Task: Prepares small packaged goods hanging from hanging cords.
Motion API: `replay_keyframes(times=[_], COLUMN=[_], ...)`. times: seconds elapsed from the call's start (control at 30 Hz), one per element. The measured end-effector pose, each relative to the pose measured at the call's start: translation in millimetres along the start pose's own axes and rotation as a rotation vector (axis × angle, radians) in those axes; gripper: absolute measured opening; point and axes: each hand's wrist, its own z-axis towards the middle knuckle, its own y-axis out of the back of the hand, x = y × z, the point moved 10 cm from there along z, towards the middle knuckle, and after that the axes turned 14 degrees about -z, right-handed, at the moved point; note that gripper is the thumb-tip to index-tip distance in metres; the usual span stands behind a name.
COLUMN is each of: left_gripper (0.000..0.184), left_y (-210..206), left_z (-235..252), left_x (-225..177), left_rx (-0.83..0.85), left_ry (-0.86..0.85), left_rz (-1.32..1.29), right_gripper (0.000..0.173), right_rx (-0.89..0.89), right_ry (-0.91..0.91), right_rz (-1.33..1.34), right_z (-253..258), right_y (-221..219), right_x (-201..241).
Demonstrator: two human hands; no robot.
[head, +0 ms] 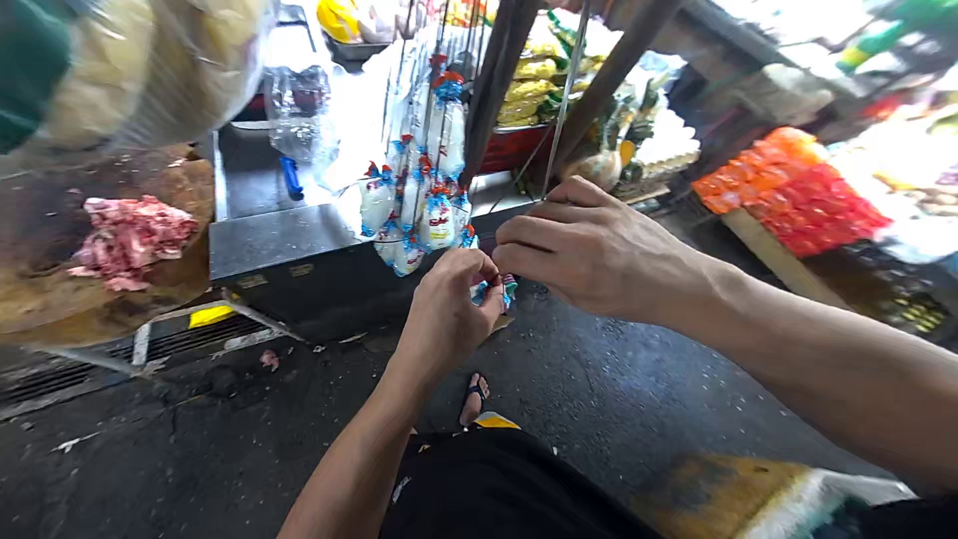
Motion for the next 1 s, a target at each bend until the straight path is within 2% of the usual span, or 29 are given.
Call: replay_keyframes(times=[0.27, 0.4, 0.5, 0.6, 0.7, 0.83, 1.0], left_gripper=[0.026, 0.016, 0.009, 0.003, 0.005, 0.009, 0.009], left_y=[-17, -12, -1, 13, 26, 34, 46], left_z=[7, 6, 3, 0, -8, -24, -35], left_x=[0, 9, 8, -5, -13, -19, -36], left_rx=[0.072, 0.001, -0.065, -0.107, -0.192, -0.247, -0.332], left_ry=[-0.063, -0.093, -0.134, -0.235, -0.393, -0.593, -0.746], left_rz=[-0.158, -0.332, -0.280, -0.074, 0.090, 0.057, 0.026], right_gripper=[0.018, 0.019, 0.021, 0.023, 0.024, 0.023, 0.017], right_rx=[0.032, 0.025, 0.034, 0.063, 0.043, 0.069, 0.340], right_ry=[-0.209, -0.284, -0.322, -0.320, -0.319, -0.313, -0.289], right_rz=[-0.010, 0.051, 0.112, 0.130, 0.140, 0.160, 0.184], right_z=[-23, -22, -13, 0, 13, 27, 36], right_y=[1, -1, -5, -10, -17, -23, -40], right_x=[-29, -37, -44, -47, -47, -43, -43])
